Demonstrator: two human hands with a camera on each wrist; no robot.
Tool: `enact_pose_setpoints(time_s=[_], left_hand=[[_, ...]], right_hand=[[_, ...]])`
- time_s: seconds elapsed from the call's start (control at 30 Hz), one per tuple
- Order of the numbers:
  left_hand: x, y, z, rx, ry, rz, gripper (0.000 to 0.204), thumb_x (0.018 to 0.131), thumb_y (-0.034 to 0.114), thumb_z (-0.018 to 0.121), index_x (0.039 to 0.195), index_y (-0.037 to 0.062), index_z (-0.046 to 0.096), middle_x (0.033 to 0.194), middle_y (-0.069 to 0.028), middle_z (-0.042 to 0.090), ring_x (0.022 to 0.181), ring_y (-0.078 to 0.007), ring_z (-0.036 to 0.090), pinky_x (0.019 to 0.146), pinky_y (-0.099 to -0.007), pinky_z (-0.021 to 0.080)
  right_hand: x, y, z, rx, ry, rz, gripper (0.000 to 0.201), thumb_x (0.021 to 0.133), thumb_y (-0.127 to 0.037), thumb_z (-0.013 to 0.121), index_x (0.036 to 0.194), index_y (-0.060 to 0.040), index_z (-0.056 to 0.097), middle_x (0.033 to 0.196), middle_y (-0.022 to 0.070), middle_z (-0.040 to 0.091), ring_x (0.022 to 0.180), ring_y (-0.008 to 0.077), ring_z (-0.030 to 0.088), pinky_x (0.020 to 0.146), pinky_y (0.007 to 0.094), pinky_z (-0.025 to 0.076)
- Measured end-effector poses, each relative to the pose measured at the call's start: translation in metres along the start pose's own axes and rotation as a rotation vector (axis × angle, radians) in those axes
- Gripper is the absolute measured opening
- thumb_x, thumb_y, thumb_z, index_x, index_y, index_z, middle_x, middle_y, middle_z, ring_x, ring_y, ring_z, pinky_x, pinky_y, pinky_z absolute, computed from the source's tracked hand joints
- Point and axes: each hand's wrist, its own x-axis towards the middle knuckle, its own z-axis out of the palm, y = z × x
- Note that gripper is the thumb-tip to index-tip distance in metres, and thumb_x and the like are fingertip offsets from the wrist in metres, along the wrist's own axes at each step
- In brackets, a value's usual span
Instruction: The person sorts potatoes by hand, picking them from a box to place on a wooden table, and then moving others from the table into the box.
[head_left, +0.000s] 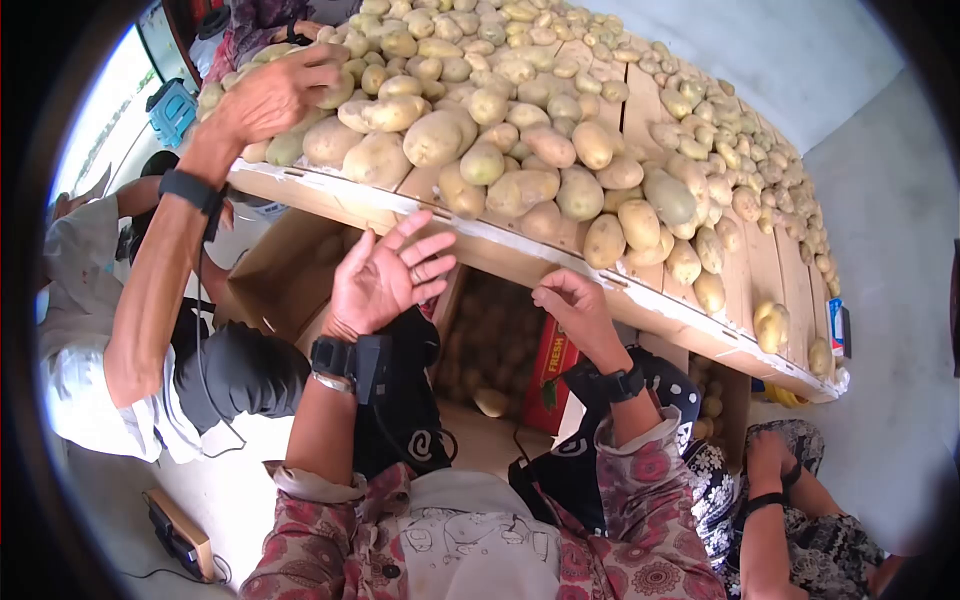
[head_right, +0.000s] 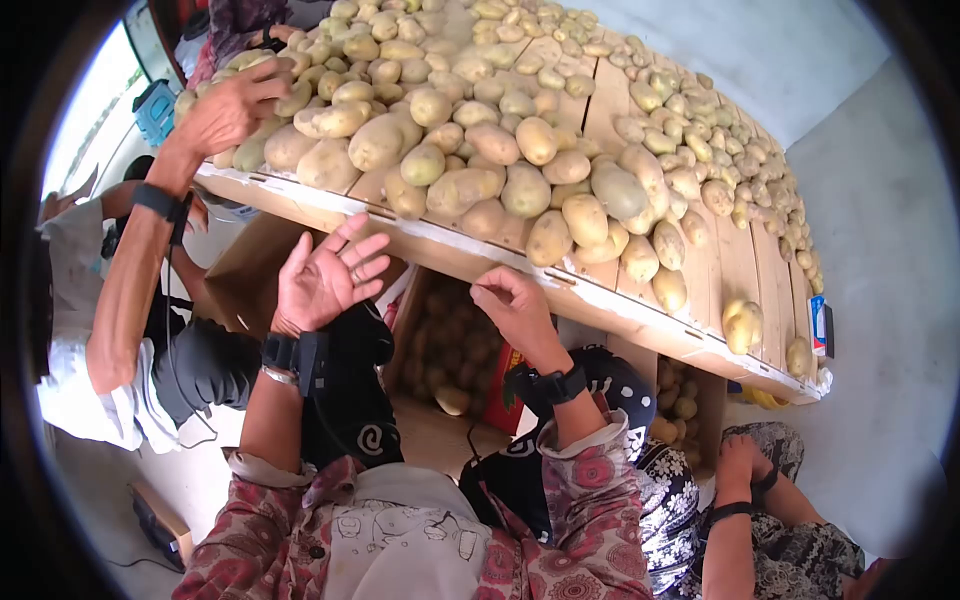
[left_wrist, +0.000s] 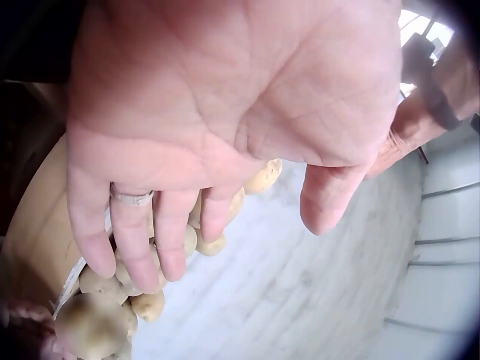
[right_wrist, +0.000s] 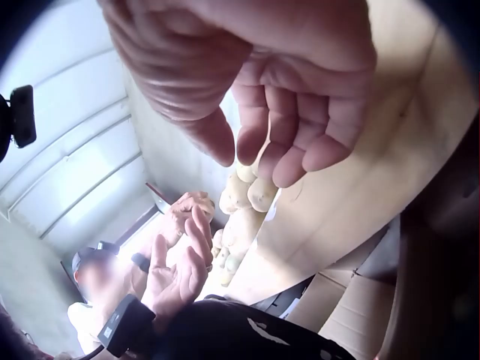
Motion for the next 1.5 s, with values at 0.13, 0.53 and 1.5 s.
enact_pose_setpoints(time_s=[0.13, 0.53, 1.5], left_hand=[[-0.001, 0.001, 0.001, 0.027, -0.009, -0.007, 0.073, 0.085, 0.055, 0.044, 0.139, 0.0092, 0.023, 0.134, -0.0195, 0.039, 0.117, -0.0320, 0.046, 0.095, -0.0433, 0.039], [-0.003, -0.007, -0.003, -0.133, -0.033, 0.033, 0.032, 0.089, 0.039, 0.047, 0.094, 0.0077, 0.049, 0.073, -0.0017, 0.042, 0.075, -0.0177, 0.048, 0.074, -0.0334, 0.043], [0.000, -0.011, -0.002, -0.076, 0.008, 0.000, 0.040, 0.085, 0.041, 0.052, 0.105, 0.0070, 0.049, 0.078, -0.0025, 0.046, 0.078, -0.0182, 0.046, 0.072, -0.0316, 0.041]], right_hand=[[0.011, -0.009, 0.005, 0.039, 0.100, -0.010, 0.007, 0.084, -0.009, 0.062, 0.086, -0.0026, 0.059, 0.075, -0.0054, 0.055, 0.069, 0.0016, 0.049, 0.063, 0.0180, 0.041], [0.137, -0.119, 0.028, -0.352, 0.201, -0.202, 0.038, 0.085, -0.027, 0.057, 0.111, 0.0010, 0.051, 0.092, 0.0123, 0.061, 0.072, 0.0154, 0.056, 0.066, 0.0275, 0.046], [0.018, -0.035, 0.020, 0.971, -0.052, 0.255, 0.040, 0.088, -0.037, 0.052, 0.110, -0.0046, 0.051, 0.089, 0.0107, 0.059, 0.077, 0.0200, 0.058, 0.068, 0.0306, 0.049]])
